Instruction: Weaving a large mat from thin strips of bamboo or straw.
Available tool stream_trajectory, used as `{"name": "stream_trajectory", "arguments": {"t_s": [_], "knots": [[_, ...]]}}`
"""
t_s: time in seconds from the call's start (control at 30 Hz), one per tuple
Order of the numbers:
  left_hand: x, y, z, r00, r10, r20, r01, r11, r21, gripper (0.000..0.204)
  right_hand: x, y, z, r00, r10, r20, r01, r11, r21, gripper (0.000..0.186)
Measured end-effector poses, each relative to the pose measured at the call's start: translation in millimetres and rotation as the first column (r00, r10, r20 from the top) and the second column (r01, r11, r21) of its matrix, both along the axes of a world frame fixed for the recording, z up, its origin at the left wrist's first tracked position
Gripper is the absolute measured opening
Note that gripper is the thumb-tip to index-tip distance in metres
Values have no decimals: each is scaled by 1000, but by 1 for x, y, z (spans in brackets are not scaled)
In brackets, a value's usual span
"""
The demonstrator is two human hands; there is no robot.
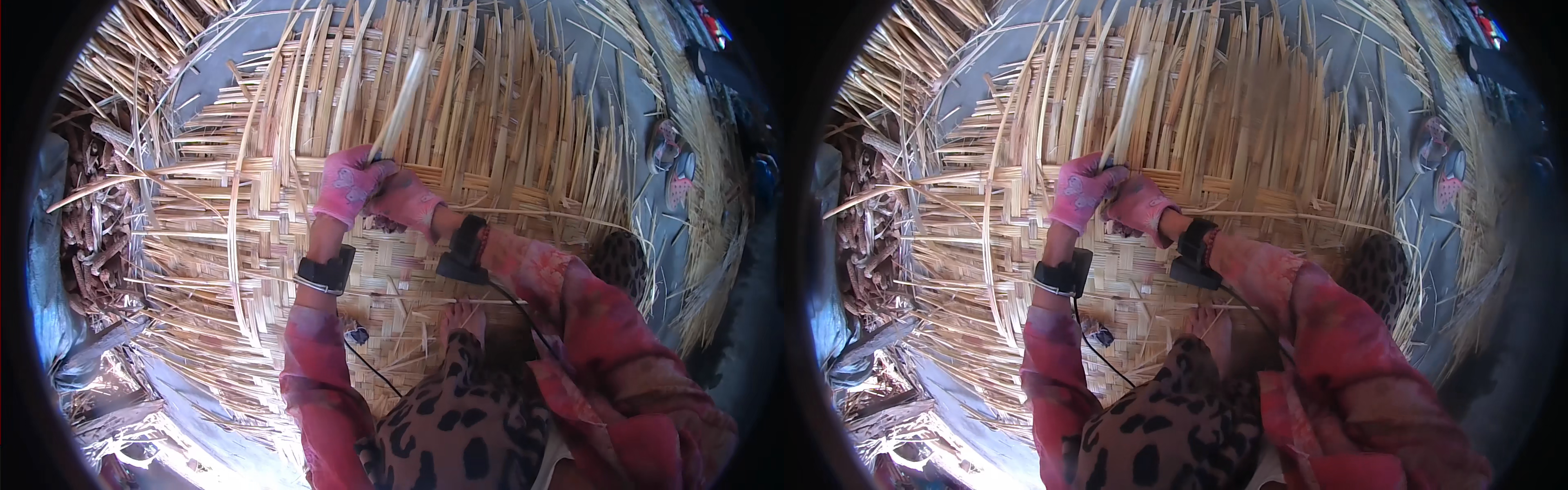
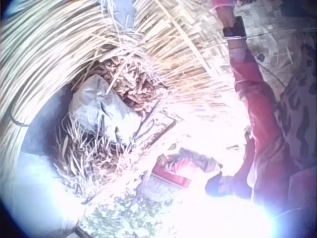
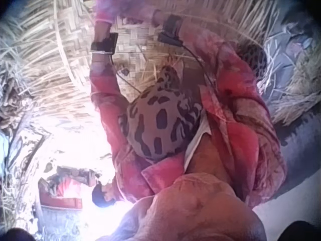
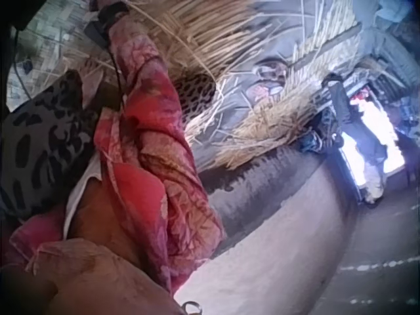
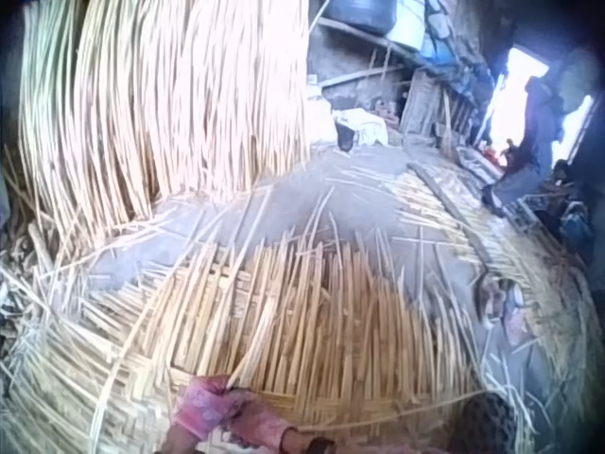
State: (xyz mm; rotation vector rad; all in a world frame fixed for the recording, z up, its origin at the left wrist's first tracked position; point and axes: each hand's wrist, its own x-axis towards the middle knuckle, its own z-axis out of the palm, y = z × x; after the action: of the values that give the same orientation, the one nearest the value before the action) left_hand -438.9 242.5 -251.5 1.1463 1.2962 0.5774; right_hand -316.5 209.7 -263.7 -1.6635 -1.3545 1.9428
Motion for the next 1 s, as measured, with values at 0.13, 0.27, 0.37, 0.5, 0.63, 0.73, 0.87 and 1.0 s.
{"name": "stream_trajectory", "arguments": {"t_s": [0.13,0.27,0.37,0.5,0.63,0.73,0.87,1.0], "knots": [[-10,3,1,978,-153,143,169,980,-104,11,9,-1,11,984,55,-169,-69,994,-79,11],[-10,-6,2,940,-291,176,290,957,29,14,20,-6,14,956,50,-288,-72,995,-66,18],[-13,-5,3,953,-276,124,259,956,141,19,17,-5,0,982,75,-176,-64,996,65,14],[-16,8,-9,1000,-27,2,26,999,40,14,-12,-2,-10,930,-3,366,-147,913,381,21],[-18,14,-22,999,22,-27,-22,999,-33,14,-13,5,-9,960,-277,-27,266,941,-208,17],[-12,20,-29,1000,0,7,1,997,-82,14,-8,2,-38,976,-129,174,89,971,222,28],[-17,17,-28,998,32,45,-24,982,-187,17,-3,7,-20,972,-48,228,3,981,194,24],[-17,15,-25,991,125,40,-116,979,-165,13,-7,2,-2,916,-383,-122,351,910,-221,23]]}}
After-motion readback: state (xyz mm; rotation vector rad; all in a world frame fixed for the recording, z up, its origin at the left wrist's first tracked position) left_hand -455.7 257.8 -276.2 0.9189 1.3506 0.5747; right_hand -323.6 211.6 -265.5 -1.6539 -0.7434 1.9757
